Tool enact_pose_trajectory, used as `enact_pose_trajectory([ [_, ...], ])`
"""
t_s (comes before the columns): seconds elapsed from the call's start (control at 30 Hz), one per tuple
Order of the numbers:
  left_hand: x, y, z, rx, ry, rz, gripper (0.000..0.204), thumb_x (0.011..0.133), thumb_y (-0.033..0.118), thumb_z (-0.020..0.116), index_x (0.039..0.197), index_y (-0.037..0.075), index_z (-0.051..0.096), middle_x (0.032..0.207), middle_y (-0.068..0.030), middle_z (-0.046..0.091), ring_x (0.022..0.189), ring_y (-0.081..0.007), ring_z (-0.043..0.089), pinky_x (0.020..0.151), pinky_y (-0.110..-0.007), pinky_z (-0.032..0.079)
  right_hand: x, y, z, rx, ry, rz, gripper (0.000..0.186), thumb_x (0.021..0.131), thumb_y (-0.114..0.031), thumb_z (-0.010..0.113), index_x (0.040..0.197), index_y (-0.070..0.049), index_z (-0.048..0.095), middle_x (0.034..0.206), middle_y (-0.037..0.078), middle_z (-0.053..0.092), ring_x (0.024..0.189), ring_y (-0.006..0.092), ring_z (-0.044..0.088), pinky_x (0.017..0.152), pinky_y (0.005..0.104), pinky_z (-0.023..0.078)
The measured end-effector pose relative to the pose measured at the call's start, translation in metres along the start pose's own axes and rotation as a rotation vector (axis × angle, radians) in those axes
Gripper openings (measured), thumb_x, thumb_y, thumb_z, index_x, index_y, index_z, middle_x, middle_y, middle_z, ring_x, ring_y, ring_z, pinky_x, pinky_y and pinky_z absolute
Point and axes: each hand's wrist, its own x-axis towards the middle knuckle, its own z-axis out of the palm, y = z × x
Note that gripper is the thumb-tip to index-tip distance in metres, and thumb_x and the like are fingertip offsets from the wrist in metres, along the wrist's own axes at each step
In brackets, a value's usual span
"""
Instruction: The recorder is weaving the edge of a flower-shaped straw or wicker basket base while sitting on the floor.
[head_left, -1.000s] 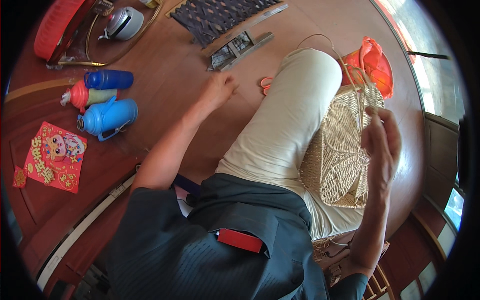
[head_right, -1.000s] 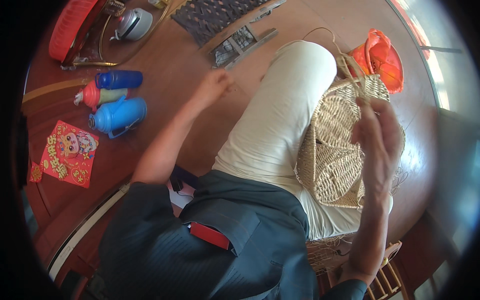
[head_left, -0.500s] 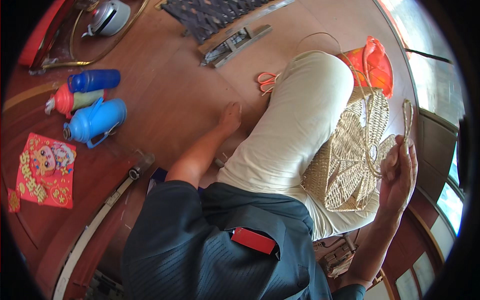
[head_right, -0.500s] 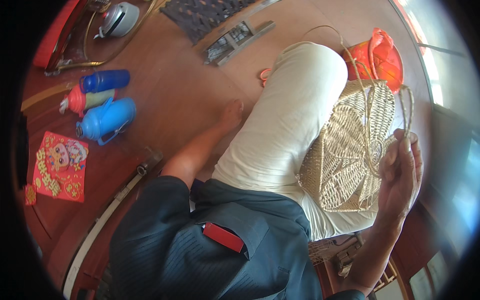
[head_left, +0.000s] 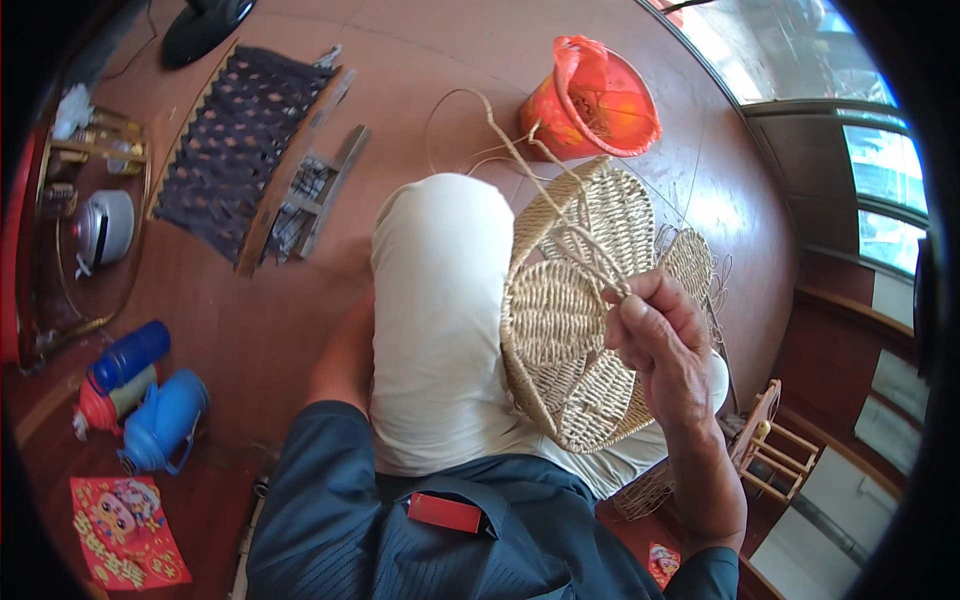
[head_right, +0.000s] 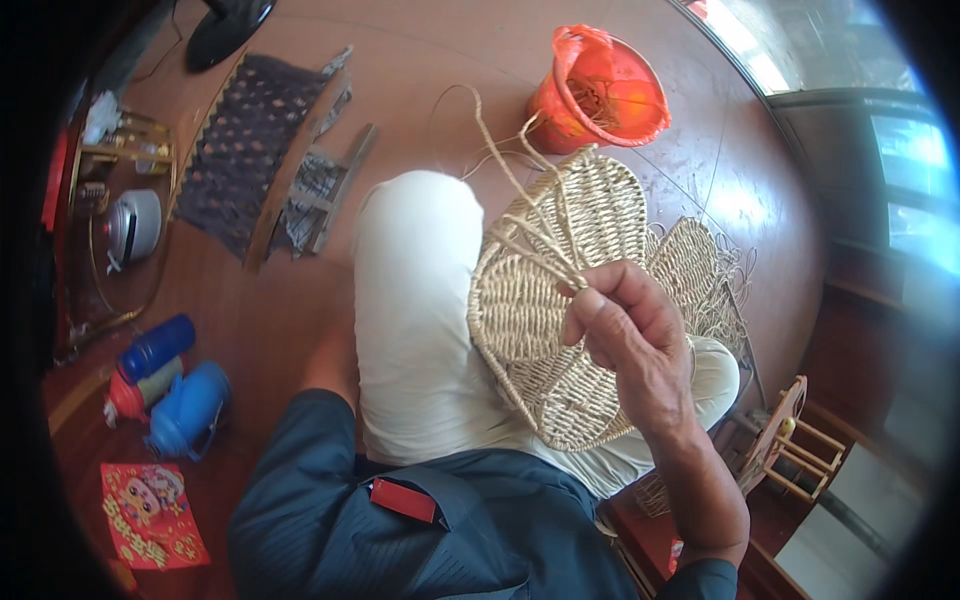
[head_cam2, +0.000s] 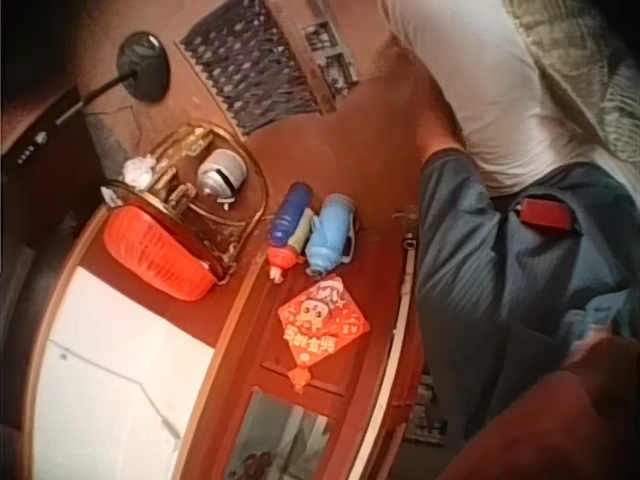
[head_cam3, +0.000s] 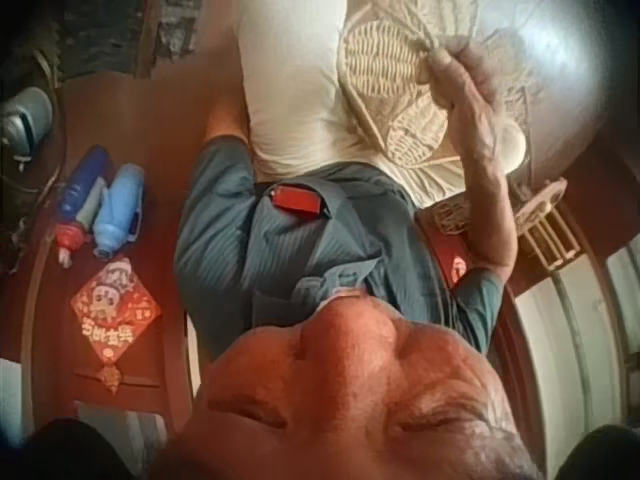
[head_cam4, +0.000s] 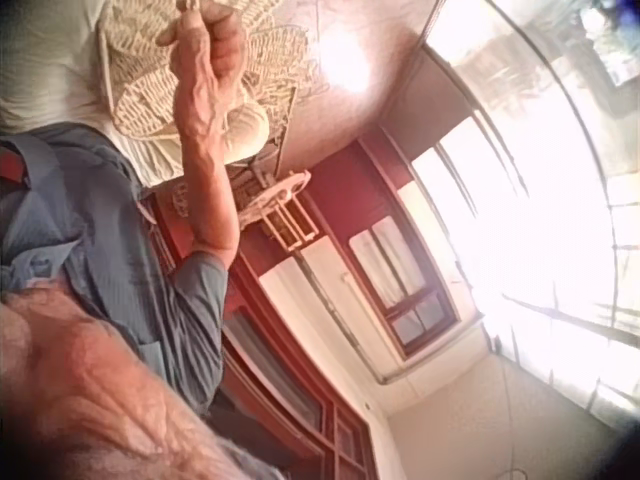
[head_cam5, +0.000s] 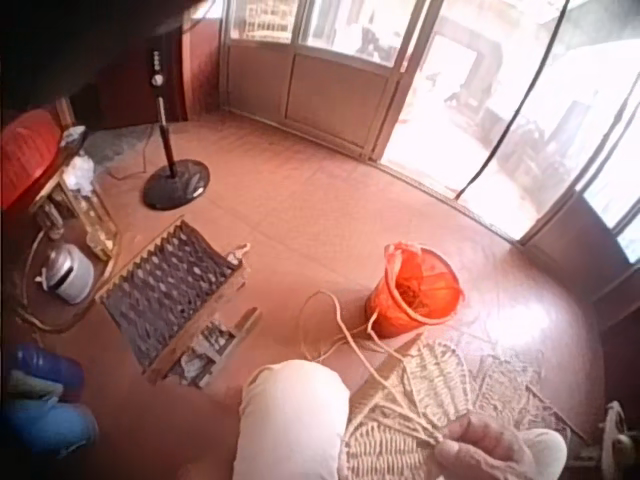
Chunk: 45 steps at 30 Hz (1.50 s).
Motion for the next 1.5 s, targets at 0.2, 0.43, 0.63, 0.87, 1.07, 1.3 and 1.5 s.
enact_pose_trajectory([
  [0.2, -0.022, -0.03, -0.005, -0.154, -0.103, 0.003, 0.016, 0.098, 0.014, 0.07, 0.107, 0.001, 0.071, 0.1, -0.0197, 0.072, 0.099, -0.0396, 0.072, 0.092, -0.047, 0.057, 0.009, 0.004, -0.005, -0.01, 0.021, -0.033, 0.022, 0.114, -0.023, 0.068, 0.121, -0.003, 0.071, 0.088, -0.002, 0.069, 0.077, 0.004, 0.057, 0.071, 0.023, 0.046],
  [0.43, -0.088, -0.048, -0.078, -0.816, -0.02, -0.077, 0.019, 0.098, 0.017, 0.072, 0.106, 0.0, 0.071, 0.099, -0.0194, 0.073, 0.097, -0.0383, 0.072, 0.088, -0.045, 0.057, 0.016, 0.008, -0.003, -0.043, 0.058, -0.181, 0.029, 0.111, -0.029, 0.075, 0.119, -0.001, 0.073, 0.089, -0.002, 0.069, 0.082, 0.0072, 0.064, 0.076, 0.0258, 0.053],
  [0.63, -0.206, 0.006, -0.241, -0.689, 0.182, -0.012, 0.032, 0.098, 0.017, 0.073, 0.122, -0.003, 0.067, 0.103, -0.0184, 0.073, 0.099, -0.0356, 0.07, 0.088, -0.044, 0.057, 0.02, -0.008, 0.013, -0.492, 0.135, -0.435, 0.022, 0.106, -0.023, 0.08, 0.114, -0.003, 0.078, 0.083, 0.003, 0.072, 0.075, 0.0094, 0.064, 0.069, 0.0292, 0.053],
  [0.87, -0.291, 0.088, -0.352, -0.26, 0.387, 0.293, 0.027, 0.093, 0.007, 0.073, 0.115, -0.001, 0.06, 0.097, -0.0163, 0.068, 0.091, -0.0393, 0.064, 0.086, -0.051, 0.052, 0.014, -0.026, 0.039, -0.616, 0.031, -0.685, 0.016, 0.103, -0.018, 0.079, 0.113, -0.005, 0.078, 0.101, 0.009, 0.08, 0.082, 0.0209, 0.076, 0.072, 0.0344, 0.058],
  [1.07, -0.294, 0.099, -0.371, -0.221, 0.37, 0.375, 0.027, 0.095, 0.004, 0.069, 0.12, -0.002, 0.06, 0.095, -0.0202, 0.065, 0.091, -0.0394, 0.064, 0.085, -0.051, 0.053, 0.007, -0.027, 0.046, -0.729, -0.009, -0.79, 0.017, 0.104, -0.02, 0.078, 0.112, -0.005, 0.079, 0.101, 0.011, 0.079, 0.086, 0.0268, 0.079, 0.076, 0.0392, 0.061],
  [1.3, -0.293, 0.104, -0.374, -0.209, 0.378, 0.384, 0.027, 0.096, 0.004, 0.069, 0.12, -0.003, 0.06, 0.097, -0.0209, 0.067, 0.092, -0.0397, 0.068, 0.085, -0.051, 0.055, 0.004, -0.028, 0.045, -0.75, -0.007, -0.87, 0.014, 0.103, -0.018, 0.077, 0.11, -0.006, 0.08, 0.102, 0.011, 0.079, 0.087, 0.0301, 0.079, 0.076, 0.0404, 0.061],
  [1.5, -0.294, 0.102, -0.379, -0.154, 0.378, 0.372, 0.029, 0.097, 0.006, 0.07, 0.123, -0.004, 0.062, 0.101, -0.0211, 0.072, 0.095, -0.0409, 0.071, 0.085, -0.05, 0.057, 0.003, -0.03, 0.045, -0.785, 0.024, -0.952, 0.011, 0.103, -0.017, 0.076, 0.109, -0.008, 0.079, 0.098, 0.01, 0.077, 0.085, 0.0298, 0.078, 0.074, 0.0414, 0.061],
])
